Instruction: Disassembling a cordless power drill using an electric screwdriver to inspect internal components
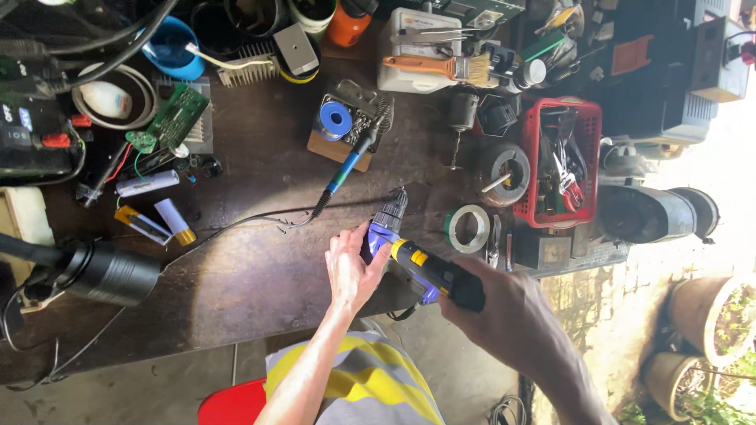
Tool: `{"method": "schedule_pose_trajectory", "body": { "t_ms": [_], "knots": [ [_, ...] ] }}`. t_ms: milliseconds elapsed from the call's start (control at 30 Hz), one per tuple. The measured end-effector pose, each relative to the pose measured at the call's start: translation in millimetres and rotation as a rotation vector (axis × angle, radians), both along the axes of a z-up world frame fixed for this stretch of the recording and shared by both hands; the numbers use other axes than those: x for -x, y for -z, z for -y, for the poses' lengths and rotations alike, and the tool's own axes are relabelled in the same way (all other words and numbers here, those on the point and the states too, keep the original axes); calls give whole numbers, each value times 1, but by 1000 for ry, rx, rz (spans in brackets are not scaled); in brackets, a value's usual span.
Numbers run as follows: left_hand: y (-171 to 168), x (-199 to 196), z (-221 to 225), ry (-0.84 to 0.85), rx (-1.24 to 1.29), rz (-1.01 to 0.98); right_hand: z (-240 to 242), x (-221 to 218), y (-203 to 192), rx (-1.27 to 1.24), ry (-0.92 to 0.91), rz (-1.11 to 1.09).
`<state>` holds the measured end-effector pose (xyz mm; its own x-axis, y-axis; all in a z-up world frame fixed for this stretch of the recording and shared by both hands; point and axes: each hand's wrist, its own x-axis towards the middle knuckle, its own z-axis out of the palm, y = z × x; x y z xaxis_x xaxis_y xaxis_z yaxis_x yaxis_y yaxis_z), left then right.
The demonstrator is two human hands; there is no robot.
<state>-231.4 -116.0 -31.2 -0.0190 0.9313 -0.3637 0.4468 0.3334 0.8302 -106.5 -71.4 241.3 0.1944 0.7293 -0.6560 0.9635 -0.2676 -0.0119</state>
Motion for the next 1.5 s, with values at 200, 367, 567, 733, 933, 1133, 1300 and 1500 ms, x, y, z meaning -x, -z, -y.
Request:
{"method": "schedule_pose_trajectory", "body": {
  "t_ms": [200, 367, 567, 733, 933, 1133, 1300, 1500],
  "knots": [
    [-3, -4, 0, -69, 22, 54, -26, 18, 0, 1, -338, 5],
    [5, -9, 2, -123, -46, 48, -46, 30, 1, 46, -640, 64],
    [7, -10, 4, -165, -82, 39, -59, 38, 1, 130, -457, 79],
    [3, -8, 0, -131, -131, 32, -58, 48, 4, 205, -533, 139],
    [6, -22, 8, -130, -278, -95, -65, 55, -3, 243, -432, 155],
    [17, -27, 11, -81, -224, -234, -67, 51, -3, 201, -453, 135],
    [12, -29, 8, -107, -224, -245, -68, 49, -6, 247, -388, 162],
    [12, -29, 7, -112, -230, -210, -68, 49, -5, 222, -433, 139]
  ]
}}
